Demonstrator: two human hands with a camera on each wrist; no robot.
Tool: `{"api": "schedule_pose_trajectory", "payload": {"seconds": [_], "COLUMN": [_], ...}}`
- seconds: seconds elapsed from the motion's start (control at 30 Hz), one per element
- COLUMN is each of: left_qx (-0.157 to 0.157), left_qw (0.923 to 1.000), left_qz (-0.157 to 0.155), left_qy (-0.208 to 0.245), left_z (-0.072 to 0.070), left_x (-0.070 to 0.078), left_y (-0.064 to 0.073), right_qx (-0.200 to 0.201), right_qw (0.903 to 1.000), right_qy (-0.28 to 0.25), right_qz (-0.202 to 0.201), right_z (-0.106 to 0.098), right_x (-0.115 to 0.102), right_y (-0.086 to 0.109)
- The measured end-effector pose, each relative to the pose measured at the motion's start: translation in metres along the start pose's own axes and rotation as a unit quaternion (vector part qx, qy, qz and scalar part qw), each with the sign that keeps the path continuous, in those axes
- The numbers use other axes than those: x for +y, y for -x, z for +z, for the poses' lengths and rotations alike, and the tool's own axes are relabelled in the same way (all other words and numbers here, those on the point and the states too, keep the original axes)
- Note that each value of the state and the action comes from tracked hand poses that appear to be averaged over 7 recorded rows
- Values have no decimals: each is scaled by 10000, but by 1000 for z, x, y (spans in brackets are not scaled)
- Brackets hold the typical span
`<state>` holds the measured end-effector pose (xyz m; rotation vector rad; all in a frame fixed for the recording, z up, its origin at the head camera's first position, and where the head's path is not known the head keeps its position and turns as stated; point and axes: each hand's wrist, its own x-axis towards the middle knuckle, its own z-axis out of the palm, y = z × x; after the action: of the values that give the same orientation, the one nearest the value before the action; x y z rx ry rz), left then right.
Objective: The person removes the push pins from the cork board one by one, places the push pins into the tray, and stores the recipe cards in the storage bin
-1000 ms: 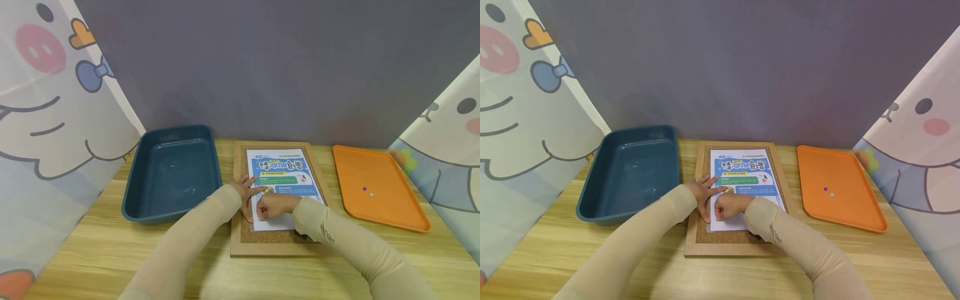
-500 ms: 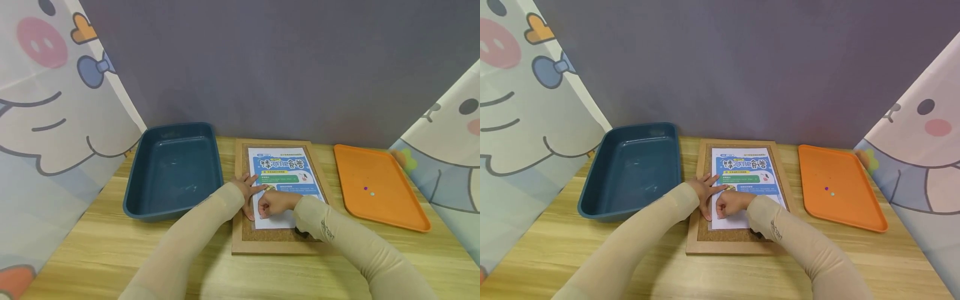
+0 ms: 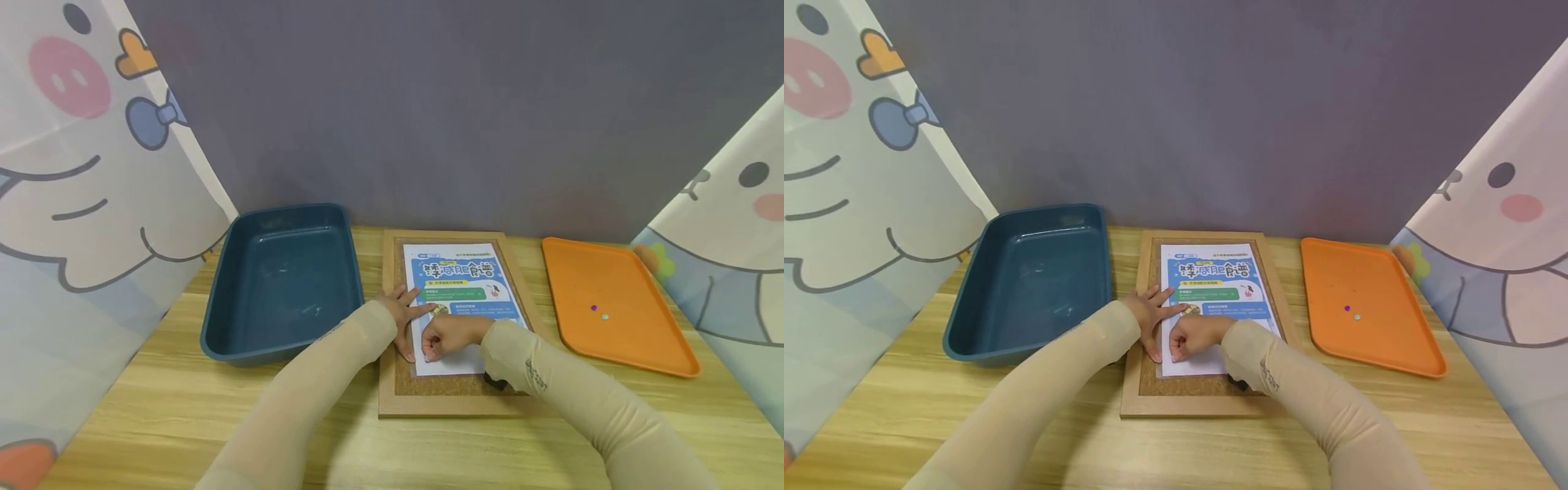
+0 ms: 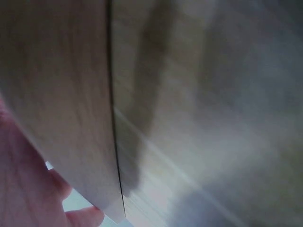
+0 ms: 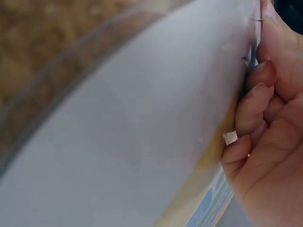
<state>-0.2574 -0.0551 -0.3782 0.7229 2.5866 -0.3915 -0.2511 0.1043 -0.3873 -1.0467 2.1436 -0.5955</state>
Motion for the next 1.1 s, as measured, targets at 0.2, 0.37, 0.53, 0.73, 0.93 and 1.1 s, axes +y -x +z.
{"api": "schedule_pose_trajectory", "payload": {"seconds": [0.2, 0.37, 0.53, 0.73, 0.93, 1.1], "left_qx": [-4, 22, 2, -61, -103, -170], "left_qw": [10000, 10000, 10000, 10000, 9999, 9998], "left_qz": [-8, -7, 28, 8, -51, -60], "left_qy": [37, -4, 25, 48, 15, 30], "left_z": [0, -1, -2, 4, 1, -3], "left_x": [0, 0, 0, -2, -1, 0], "left_y": [2, 4, 5, -4, -2, 3], "right_qx": [110, 209, 227, 298, 420, 477], "right_qw": [9999, 9998, 9994, 9989, 9974, 9972], "right_qy": [12, 5, -144, -103, -131, -92], "right_qz": [-40, 28, 212, 342, 566, 571], "right_z": [-1, -3, -7, -12, -14, -17], "right_x": [1, 2, 2, 4, 14, 19], "right_y": [0, 0, 4, 13, 24, 32]}}
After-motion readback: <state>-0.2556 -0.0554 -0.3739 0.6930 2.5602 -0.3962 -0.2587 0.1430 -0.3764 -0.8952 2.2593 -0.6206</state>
